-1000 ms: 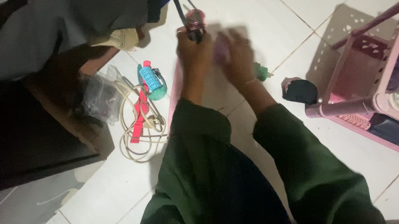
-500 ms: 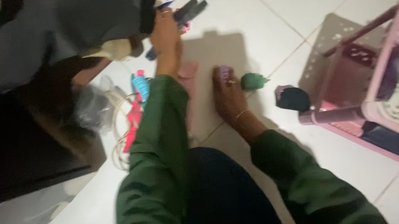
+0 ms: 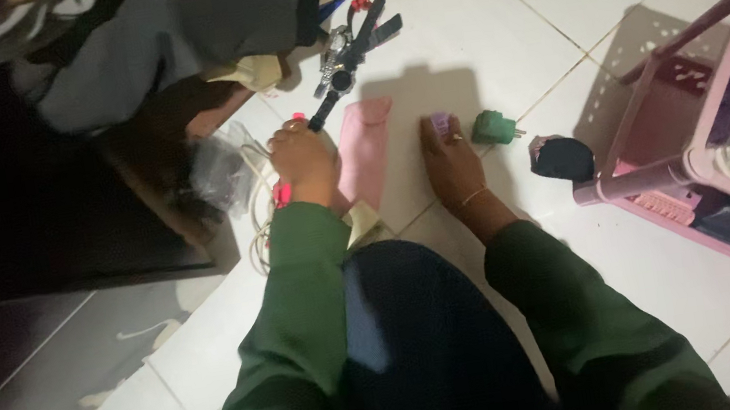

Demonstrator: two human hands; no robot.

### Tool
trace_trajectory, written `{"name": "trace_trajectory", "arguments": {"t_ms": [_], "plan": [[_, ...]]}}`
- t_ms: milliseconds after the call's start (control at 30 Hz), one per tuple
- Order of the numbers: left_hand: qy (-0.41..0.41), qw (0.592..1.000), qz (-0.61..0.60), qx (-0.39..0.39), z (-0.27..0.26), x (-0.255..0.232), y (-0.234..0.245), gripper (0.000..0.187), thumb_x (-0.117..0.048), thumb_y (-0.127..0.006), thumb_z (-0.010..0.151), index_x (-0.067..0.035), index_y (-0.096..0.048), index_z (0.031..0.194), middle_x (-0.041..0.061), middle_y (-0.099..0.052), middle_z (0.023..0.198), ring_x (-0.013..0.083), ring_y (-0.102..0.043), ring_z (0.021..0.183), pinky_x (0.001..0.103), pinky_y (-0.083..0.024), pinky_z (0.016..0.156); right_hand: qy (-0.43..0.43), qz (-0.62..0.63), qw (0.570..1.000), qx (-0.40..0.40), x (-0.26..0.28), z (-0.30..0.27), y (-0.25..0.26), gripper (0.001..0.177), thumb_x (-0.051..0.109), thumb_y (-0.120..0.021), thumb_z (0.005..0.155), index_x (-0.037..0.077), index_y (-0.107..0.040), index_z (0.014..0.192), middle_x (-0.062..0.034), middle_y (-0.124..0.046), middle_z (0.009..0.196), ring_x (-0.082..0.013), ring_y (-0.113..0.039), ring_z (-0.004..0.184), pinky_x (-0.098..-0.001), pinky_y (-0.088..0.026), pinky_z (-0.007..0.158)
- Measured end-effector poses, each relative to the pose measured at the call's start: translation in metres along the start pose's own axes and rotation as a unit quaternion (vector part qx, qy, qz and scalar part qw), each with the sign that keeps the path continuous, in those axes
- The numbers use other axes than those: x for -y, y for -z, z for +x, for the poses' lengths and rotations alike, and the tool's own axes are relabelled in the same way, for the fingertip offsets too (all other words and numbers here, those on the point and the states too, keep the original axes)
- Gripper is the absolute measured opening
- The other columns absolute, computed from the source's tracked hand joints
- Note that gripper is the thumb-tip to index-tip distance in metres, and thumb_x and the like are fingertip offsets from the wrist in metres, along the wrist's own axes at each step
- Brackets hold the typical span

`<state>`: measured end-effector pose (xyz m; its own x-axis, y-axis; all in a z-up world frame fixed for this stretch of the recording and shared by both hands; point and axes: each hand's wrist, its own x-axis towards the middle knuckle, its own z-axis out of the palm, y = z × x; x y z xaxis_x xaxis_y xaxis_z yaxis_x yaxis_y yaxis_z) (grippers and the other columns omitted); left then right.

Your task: The person assembles a pink plastic two-tier storage rack by snapping the trays and legs together. They then place various bottles, jars, and small items onto the rack and arrange them on the floor.

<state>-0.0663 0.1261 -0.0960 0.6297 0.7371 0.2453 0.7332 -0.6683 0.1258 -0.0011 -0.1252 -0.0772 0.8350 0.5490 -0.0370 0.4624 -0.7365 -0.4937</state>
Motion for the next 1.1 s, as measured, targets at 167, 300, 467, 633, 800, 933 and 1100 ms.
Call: {"name": "trace_trajectory", "arguments": {"t_ms": [167, 300, 467, 633, 800, 933, 1100], "plan": [[-0.058, 0.995, -0.083, 0.016, -0.004, -0.018, 0.046, 0.060, -0.025, -0.074, 0.080, 0.011, -0.056, 0.123, 0.024, -0.055, 0.111, 0.0396, -0.058, 0.102, 0.048, -0.054, 0.077, 0.173, -0.203, 0.960, -0.080, 0.001, -0.027, 0.014, 0.049, 0.017, -0.055, 0.096, 0.018, -0.051, 0.145, -0.0152, -0.047, 0.150, -0.0504, -0.052, 0.127, -0.0602, -0.044, 0.102], [-0.072, 0.993, -0.069, -0.059, -0.007, -0.034, 0.076, 0.060, -0.019, -0.076, 0.073, 0.004, -0.057, 0.125, 0.021, -0.055, 0.118, 0.0378, -0.058, 0.106, 0.047, -0.054, 0.079, 0.212, -0.237, 0.939, -0.129, 0.000, -0.043, 0.029, 0.043, 0.011, -0.056, 0.094, 0.014, -0.063, 0.136, -0.0108, -0.047, 0.157, -0.0428, -0.051, 0.137, -0.0577, -0.038, 0.109], [-0.170, 0.981, -0.079, 0.046, -0.037, -0.062, 0.050, 0.050, -0.024, -0.079, 0.072, 0.001, -0.059, 0.111, 0.022, -0.058, 0.110, 0.0385, -0.060, 0.105, 0.051, -0.053, 0.082, 0.055, -0.207, 0.958, -0.190, -0.011, -0.032, 0.049, 0.045, 0.013, -0.060, 0.092, 0.010, -0.061, 0.137, -0.0169, -0.047, 0.153, -0.0442, -0.050, 0.136, -0.0603, -0.038, 0.106], [-0.242, 0.960, -0.102, 0.096, -0.043, -0.058, 0.002, 0.028, -0.009, -0.066, 0.089, 0.001, -0.061, 0.115, 0.022, -0.065, 0.110, 0.0373, -0.070, 0.091, 0.046, -0.061, 0.073, -0.022, -0.185, 0.981, -0.049, -0.047, -0.030, 0.054, 0.049, 0.014, -0.059, 0.101, 0.018, -0.052, 0.149, -0.0193, -0.048, 0.151, -0.0430, -0.055, 0.127, -0.0652, -0.043, 0.099], [-0.167, 0.948, -0.201, 0.180, -0.011, -0.049, -0.015, 0.032, -0.024, -0.069, 0.088, 0.000, -0.066, 0.108, 0.024, -0.070, 0.099, 0.0416, -0.069, 0.086, 0.051, -0.056, 0.077, -0.001, -0.156, 0.984, -0.087, -0.032, -0.029, 0.047, 0.057, 0.048, -0.062, 0.098, 0.016, -0.051, 0.144, -0.0269, -0.047, 0.144, -0.0515, -0.055, 0.117, -0.0658, -0.048, 0.086], [-0.105, 0.866, -0.468, 0.144, 0.006, -0.056, 0.001, 0.025, -0.020, -0.062, 0.094, 0.003, -0.066, 0.103, 0.026, -0.070, 0.102, 0.0391, -0.067, 0.093, 0.046, -0.053, 0.085, 0.019, -0.138, 0.990, -0.032, 0.011, -0.038, 0.036, 0.042, 0.044, -0.061, 0.089, 0.014, -0.070, 0.118, -0.0237, -0.052, 0.141, -0.0519, -0.052, 0.120, -0.0638, -0.050, 0.085], [0.075, 0.587, -0.796, 0.123, -0.023, -0.088, 0.075, 0.048, -0.026, -0.059, 0.098, 0.003, -0.050, 0.135, 0.016, -0.061, 0.127, 0.0262, -0.059, 0.115, 0.038, -0.047, 0.097, 0.011, -0.168, 0.985, 0.036, 0.017, -0.081, 0.045, 0.039, 0.041, -0.061, 0.098, 0.005, -0.073, 0.094, -0.0241, -0.064, 0.124, -0.0407, -0.058, 0.117, -0.0584, -0.045, 0.105]]}}
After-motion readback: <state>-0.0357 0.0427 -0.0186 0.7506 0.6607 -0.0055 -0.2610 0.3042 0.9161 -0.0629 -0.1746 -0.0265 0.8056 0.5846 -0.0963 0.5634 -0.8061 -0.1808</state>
